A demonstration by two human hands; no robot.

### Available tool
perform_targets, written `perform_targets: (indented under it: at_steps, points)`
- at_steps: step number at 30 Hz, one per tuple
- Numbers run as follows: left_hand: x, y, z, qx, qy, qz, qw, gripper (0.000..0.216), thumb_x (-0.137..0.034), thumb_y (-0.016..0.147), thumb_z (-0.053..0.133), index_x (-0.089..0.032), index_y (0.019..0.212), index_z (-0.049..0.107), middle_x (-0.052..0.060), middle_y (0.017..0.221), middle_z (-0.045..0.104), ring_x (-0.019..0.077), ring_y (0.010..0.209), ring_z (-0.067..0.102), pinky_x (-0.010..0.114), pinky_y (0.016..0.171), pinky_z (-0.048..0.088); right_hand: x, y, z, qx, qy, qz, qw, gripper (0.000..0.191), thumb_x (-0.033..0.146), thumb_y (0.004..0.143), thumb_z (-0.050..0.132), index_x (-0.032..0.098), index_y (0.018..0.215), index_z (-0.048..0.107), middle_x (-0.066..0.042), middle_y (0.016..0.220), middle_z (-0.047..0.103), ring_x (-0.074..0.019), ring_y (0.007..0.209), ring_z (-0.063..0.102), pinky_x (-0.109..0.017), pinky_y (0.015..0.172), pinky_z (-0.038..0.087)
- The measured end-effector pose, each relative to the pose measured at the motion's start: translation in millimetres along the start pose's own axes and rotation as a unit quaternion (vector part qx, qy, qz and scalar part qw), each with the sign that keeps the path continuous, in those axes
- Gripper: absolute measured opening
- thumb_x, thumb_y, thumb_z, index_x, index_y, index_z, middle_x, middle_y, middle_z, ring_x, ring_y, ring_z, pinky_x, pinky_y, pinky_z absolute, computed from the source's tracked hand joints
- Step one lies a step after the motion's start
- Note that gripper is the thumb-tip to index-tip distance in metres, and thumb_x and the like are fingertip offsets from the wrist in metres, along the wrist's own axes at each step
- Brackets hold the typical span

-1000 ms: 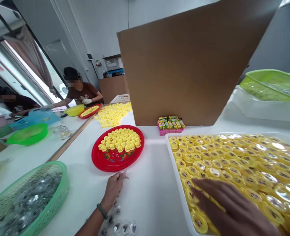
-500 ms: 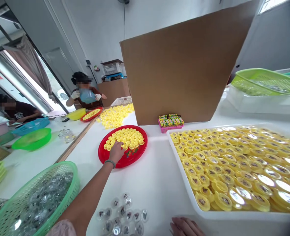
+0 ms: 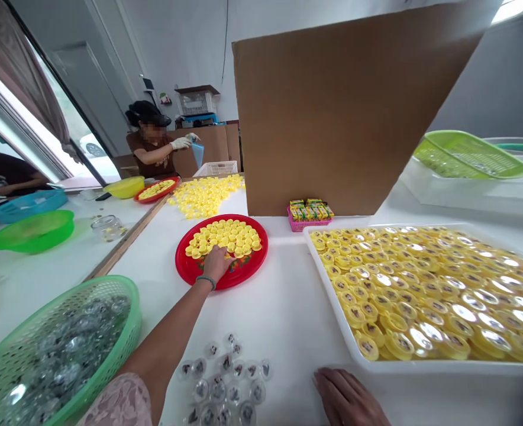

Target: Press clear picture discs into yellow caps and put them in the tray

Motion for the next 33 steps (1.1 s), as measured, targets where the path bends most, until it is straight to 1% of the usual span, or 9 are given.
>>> perform_targets:
  at_steps: [5, 8, 11, 14, 17, 20, 26, 30, 33]
  points:
    - [-2, 0, -4, 0.004, -0.012, 0.000, 1.000, 0.016, -0.032, 0.080, 0.060, -0.016, 0.079, 0.062, 0.009, 0.083, 0.063, 0.0231, 0.079, 0.060, 0.028, 0.067, 0.043, 6, 2, 1, 0.035, 0.040, 0.059, 0.997, 0.028, 0.011, 0.085, 0.041, 0.022, 0.102, 0.060, -0.007, 0.093, 0.067, -0.0200, 0.084, 0.064, -0.032, 0.073, 0.056]
    - [-7, -7, -13, 0.002, -0.021, -0.002, 1.000, 0.015, -0.027, 0.079, 0.059, -0.015, 0.088, 0.060, 0.009, 0.082, 0.064, 0.0242, 0.081, 0.060, 0.029, 0.069, 0.042, 7, 3, 0, 0.069, 0.057, 0.106, 0.990, 0.027, 0.012, 0.087, 0.041, 0.021, 0.103, 0.061, -0.007, 0.096, 0.066, -0.0205, 0.089, 0.062, -0.035, 0.078, 0.053]
    - [-17, -29, -25, -0.011, -0.040, 0.022, 0.999, 0.026, -0.026, 0.081, 0.055, -0.016, 0.105, 0.054, 0.008, 0.096, 0.062, 0.0229, 0.090, 0.058, 0.029, 0.076, 0.042, 4, 4, 0, 0.088, 0.088, 0.151, 0.981, 0.024, 0.016, 0.089, 0.043, 0.019, 0.106, 0.061, -0.008, 0.099, 0.065, -0.0206, 0.092, 0.061, -0.036, 0.081, 0.052]
    - [-37, -67, -35, -0.023, -0.097, 0.115, 0.988, 0.026, -0.024, 0.080, 0.057, -0.018, 0.105, 0.056, 0.004, 0.100, 0.061, 0.0202, 0.093, 0.057, 0.027, 0.079, 0.042, 7, 15, 5, 0.088, 0.145, 0.183, 0.968, 0.024, 0.019, 0.090, 0.045, 0.020, 0.109, 0.060, -0.008, 0.103, 0.064, -0.0189, 0.095, 0.060, -0.034, 0.084, 0.051]
    - [-53, -108, -30, 0.003, -0.153, 0.189, 0.970, 0.020, -0.023, 0.081, 0.058, -0.019, 0.101, 0.061, 0.004, 0.099, 0.061, 0.0196, 0.092, 0.057, 0.027, 0.081, 0.043, 28, 40, 16, 0.119, 0.191, 0.130, 0.966, 0.031, 0.015, 0.088, 0.046, 0.019, 0.117, 0.056, -0.009, 0.110, 0.061, -0.0185, 0.102, 0.056, -0.033, 0.089, 0.048]
    - [-55, -134, -12, 0.031, -0.174, 0.190, 0.966, 0.014, -0.024, 0.081, 0.060, -0.019, 0.093, 0.064, 0.004, 0.091, 0.059, 0.0191, 0.087, 0.057, 0.027, 0.080, 0.044, 54, 64, 29, 0.189, 0.175, 0.030, 0.966, 0.035, 0.008, 0.085, 0.045, 0.017, 0.118, 0.055, -0.010, 0.115, 0.058, -0.0202, 0.105, 0.052, -0.036, 0.092, 0.045]
    - [-39, -140, 16, 0.022, -0.183, 0.128, 0.974, 0.018, -0.036, 0.078, 0.067, -0.019, 0.080, 0.065, 0.003, 0.080, 0.056, 0.0191, 0.075, 0.057, 0.029, 0.072, 0.044, 59, 72, 52, 0.218, 0.132, -0.004, 0.967, 0.022, 0.007, 0.086, 0.046, 0.015, 0.100, 0.061, -0.010, 0.099, 0.063, -0.0198, 0.096, 0.054, -0.032, 0.085, 0.046]
    - [-35, -139, 16, 0.014, -0.238, 0.112, 0.965, 0.026, -0.043, 0.080, 0.064, -0.018, 0.089, 0.066, 0.004, 0.078, 0.057, 0.0189, 0.073, 0.057, 0.029, 0.070, 0.044, 41, 72, 55, 0.111, 0.218, 0.132, 0.960, 0.016, 0.014, 0.088, 0.049, 0.017, 0.093, 0.064, -0.007, 0.090, 0.066, -0.0167, 0.084, 0.059, -0.028, 0.077, 0.047]
    - [-33, -143, 4, -0.023, -0.301, 0.116, 0.946, 0.025, -0.039, 0.085, 0.058, -0.018, 0.096, 0.066, 0.004, 0.081, 0.059, 0.0162, 0.069, 0.056, 0.027, 0.068, 0.043, 28, 78, 55, 0.052, 0.299, 0.283, 0.910, 0.010, 0.024, 0.083, 0.058, 0.018, 0.082, 0.065, -0.002, 0.072, 0.066, -0.0138, 0.066, 0.060, -0.024, 0.063, 0.048]
Point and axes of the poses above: each hand's wrist, its own y-axis towards the middle knuckle, its own z-axis out of the palm, x = y × z, the point moved 4 cm from there along y, towards the middle knuckle
